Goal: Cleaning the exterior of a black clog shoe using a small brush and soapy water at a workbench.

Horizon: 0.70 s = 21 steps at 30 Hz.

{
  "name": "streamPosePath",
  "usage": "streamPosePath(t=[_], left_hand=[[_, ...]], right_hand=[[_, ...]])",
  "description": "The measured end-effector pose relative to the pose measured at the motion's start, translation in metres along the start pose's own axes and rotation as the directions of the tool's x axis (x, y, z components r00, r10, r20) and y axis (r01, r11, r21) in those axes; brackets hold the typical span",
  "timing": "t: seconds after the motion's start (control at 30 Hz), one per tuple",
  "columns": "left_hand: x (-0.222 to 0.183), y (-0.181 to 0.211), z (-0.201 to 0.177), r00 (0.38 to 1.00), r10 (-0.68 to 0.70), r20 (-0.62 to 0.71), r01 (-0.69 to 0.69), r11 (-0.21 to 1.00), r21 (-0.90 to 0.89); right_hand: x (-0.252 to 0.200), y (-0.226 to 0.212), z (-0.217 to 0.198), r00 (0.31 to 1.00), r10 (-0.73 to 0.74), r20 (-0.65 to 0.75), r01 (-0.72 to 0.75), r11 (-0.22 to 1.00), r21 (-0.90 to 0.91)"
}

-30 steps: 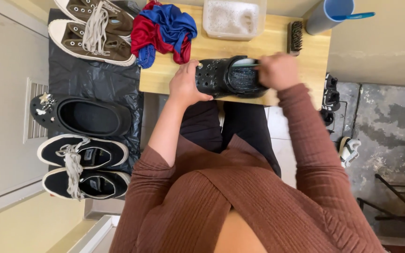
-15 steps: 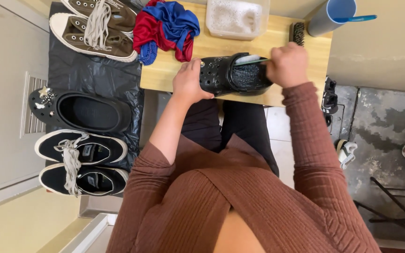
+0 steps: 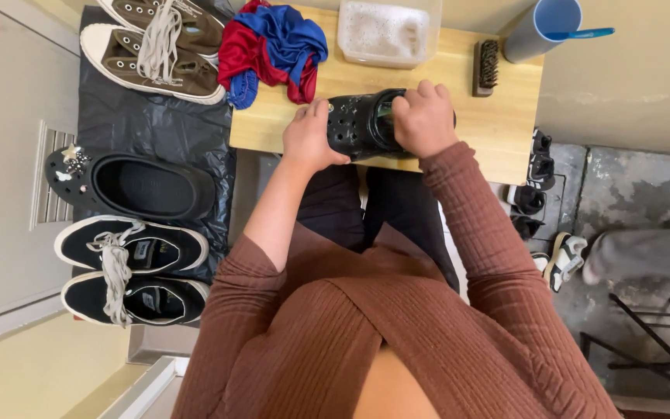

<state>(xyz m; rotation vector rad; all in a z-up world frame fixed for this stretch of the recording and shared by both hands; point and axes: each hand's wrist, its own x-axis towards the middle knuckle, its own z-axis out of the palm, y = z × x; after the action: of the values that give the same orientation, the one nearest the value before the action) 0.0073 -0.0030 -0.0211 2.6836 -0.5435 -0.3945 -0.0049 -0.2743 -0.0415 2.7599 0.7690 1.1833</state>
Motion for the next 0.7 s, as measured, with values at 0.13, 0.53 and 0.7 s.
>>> streamPosePath(t=[0.13,0.53,0.7], left_hand=[[-0.007,0.011,-0.01,1.0,-0.024,0.012,0.024,1.0,-0.012],[0.0,0.005,-0.002,0.999,-0.05,0.012,0.05,0.999,-0.01],[-0.004,0.004,-0.007,0.999,-0.035,-0.022,0.034,0.998,-0.045]], right_hand=[[-0.022,0.038,-0.013,0.999,-0.038,0.036,0.036,0.999,0.036],[0.005,0.031,-0.037,0.994,-0.024,-0.108,0.047,0.974,0.221],[-0.001,0.006,-0.01,0.991,0.105,-0.084,-0.046,0.849,0.527]])
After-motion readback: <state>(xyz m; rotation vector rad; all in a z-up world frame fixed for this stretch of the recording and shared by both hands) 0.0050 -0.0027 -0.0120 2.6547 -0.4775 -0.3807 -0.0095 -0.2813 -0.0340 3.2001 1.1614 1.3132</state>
